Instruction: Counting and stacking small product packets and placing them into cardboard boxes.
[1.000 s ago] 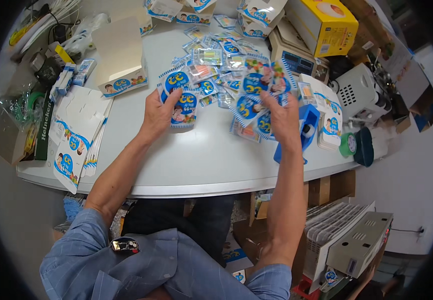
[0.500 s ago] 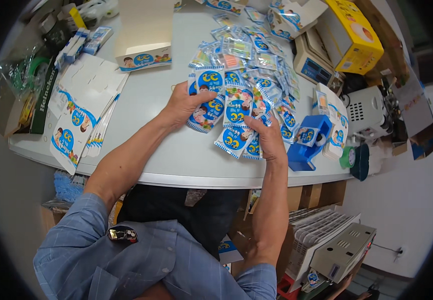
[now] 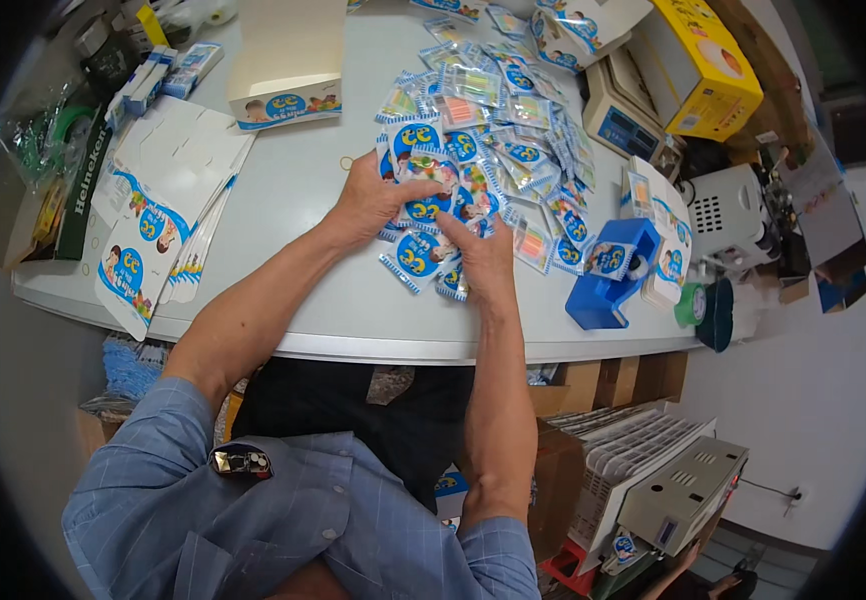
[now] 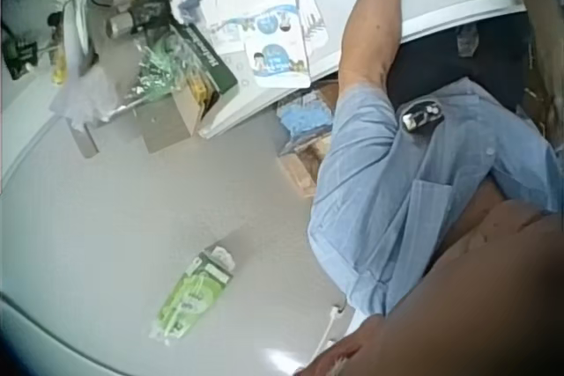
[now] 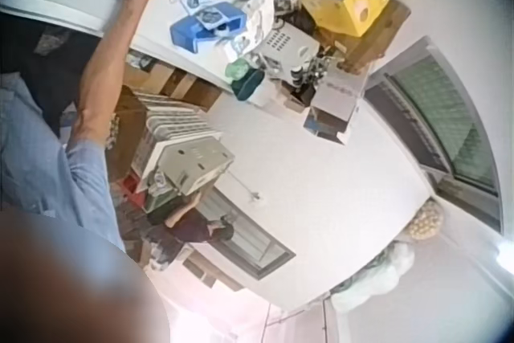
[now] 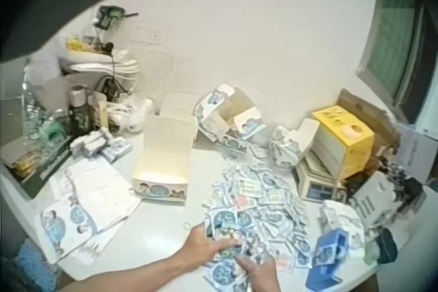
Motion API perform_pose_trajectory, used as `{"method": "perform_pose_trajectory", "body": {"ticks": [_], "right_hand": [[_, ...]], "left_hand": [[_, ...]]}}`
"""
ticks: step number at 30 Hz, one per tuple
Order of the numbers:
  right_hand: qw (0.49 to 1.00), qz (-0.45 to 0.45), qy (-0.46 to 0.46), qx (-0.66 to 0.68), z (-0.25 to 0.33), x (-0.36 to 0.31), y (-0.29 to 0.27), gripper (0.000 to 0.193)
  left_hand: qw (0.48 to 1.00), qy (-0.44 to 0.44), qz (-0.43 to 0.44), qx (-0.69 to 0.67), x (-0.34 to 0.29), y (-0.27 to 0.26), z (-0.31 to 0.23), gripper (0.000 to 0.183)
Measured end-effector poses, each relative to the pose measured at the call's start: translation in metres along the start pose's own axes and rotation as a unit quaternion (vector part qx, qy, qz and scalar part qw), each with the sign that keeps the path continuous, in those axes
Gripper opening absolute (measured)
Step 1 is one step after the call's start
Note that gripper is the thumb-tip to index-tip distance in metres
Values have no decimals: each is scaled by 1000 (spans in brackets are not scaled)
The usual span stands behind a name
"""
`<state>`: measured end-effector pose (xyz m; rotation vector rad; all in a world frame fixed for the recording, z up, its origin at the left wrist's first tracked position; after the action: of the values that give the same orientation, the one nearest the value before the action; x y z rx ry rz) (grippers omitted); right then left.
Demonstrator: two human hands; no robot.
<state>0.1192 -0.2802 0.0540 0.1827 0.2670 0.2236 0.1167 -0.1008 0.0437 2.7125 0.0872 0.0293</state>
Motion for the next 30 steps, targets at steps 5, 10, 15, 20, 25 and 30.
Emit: {"method": "perform_pose_trajectory", "body": {"ticks": [5, 10, 15, 20, 25, 30], "right_hand": [[1000, -5, -5, -17, 5, -4, -27, 45], [879, -192, -118, -421, 54, -15, -64, 66], [868, -178, -239, -397, 57, -29, -32, 69], [999, 29, -38, -9, -4, -16, 2, 40], [997, -26, -56, 45, -17, -17, 0, 34], [983, -79, -132, 104, -9, -24, -5, 38]], "left_hand": [[999, -7, -18, -45, 1, -1, -2, 44], [999, -7, -27, -34, 0, 0, -9, 47], [999, 29, 7, -18, -4, 4, -6, 47], [998, -13, 57, 1, -12, 16, -2, 36], [993, -68, -10, -101, -8, 7, 7, 29], [1000, 4, -23, -15, -3, -1, 13, 26]]}}
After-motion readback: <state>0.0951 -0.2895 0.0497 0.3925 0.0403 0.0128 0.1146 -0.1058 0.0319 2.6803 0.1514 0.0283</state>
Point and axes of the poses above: each hand's wrist, its own x-axis towards the middle knuckle, its own y-axis out of the palm, z = x × y, the point moved 2 cm from there along x, towards the middle knuckle, and after that the axes turned 2 degrees about x, right-handed, at the moved point
